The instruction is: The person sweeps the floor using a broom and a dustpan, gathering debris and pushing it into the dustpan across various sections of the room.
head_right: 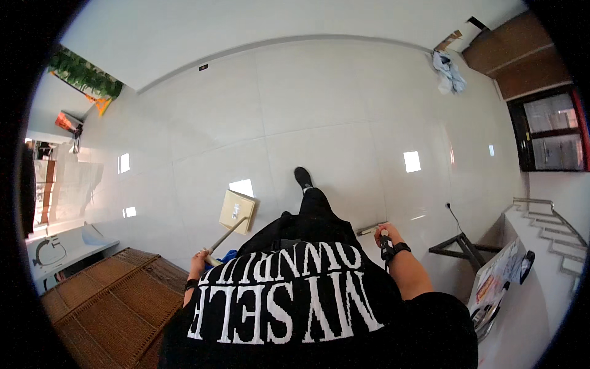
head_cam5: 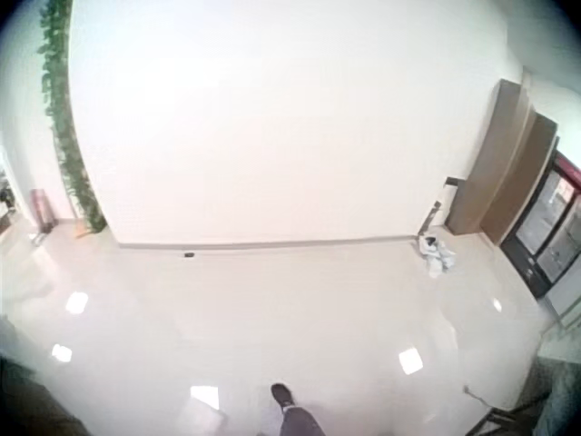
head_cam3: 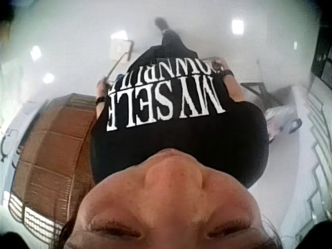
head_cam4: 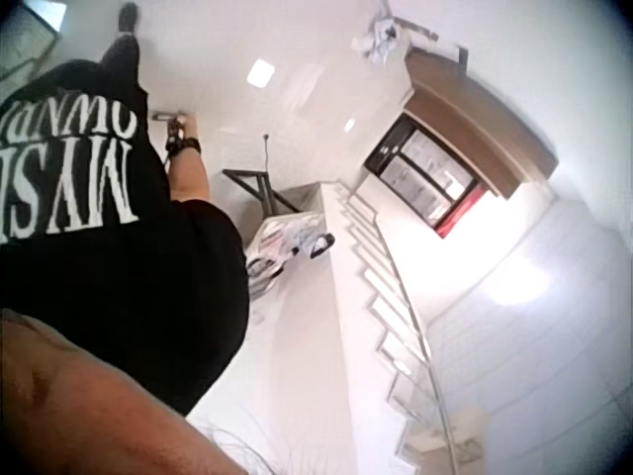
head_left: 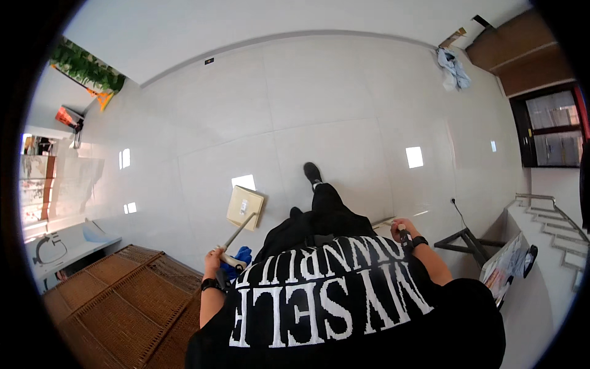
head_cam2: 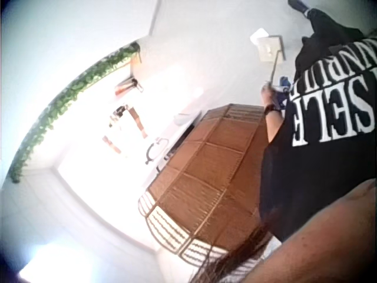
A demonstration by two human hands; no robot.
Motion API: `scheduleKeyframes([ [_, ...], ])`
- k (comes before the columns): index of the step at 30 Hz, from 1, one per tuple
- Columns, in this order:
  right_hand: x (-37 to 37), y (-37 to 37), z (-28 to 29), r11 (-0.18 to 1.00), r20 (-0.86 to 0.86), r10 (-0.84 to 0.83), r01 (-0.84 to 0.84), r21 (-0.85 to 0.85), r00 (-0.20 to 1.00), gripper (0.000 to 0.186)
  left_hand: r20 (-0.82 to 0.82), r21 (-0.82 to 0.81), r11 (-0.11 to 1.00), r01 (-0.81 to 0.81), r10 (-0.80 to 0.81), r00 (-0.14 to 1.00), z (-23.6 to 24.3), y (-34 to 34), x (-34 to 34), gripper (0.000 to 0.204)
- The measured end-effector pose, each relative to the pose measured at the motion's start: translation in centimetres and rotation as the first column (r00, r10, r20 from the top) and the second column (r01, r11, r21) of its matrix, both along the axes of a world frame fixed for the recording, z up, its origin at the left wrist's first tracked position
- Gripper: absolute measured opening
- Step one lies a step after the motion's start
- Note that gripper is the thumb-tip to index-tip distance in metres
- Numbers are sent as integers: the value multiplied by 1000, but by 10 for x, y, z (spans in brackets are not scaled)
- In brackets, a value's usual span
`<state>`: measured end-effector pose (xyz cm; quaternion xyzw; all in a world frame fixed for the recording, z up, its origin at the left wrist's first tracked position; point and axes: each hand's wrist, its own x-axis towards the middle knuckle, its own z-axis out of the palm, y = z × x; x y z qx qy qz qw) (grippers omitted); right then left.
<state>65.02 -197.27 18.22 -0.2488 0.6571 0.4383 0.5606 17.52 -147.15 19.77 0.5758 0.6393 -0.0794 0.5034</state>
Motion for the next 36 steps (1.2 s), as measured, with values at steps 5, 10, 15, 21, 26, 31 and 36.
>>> scheduleKeyframes([
  [5,62,68,-10,988,128,152,-153,-6,980,24,-51,64,998,26,-23,998,1,9,23,44],
  [10,157,157,-35,967,183,201,-224,119,962,10,-119,149,981,-121,139,983,-26,17,27,49],
  [15,220,304,-14,775,426,405,-551,309,809,14,-314,188,978,-92,149,938,34,22,92,56],
  [21,206,507,-9,232,780,555,-954,187,288,18,-228,236,884,-404,454,861,56,-27,94,67],
  [26,132,628,42,355,607,713,-927,120,352,17,-273,119,781,-613,619,736,54,-101,85,63],
  [31,107,683,35,210,643,726,-969,132,245,17,-429,-35,803,-595,526,734,56,-156,108,47],
  [36,125,665,39,210,661,651,-925,316,374,13,-318,-221,956,-192,116,941,-34,-285,14,37],
])
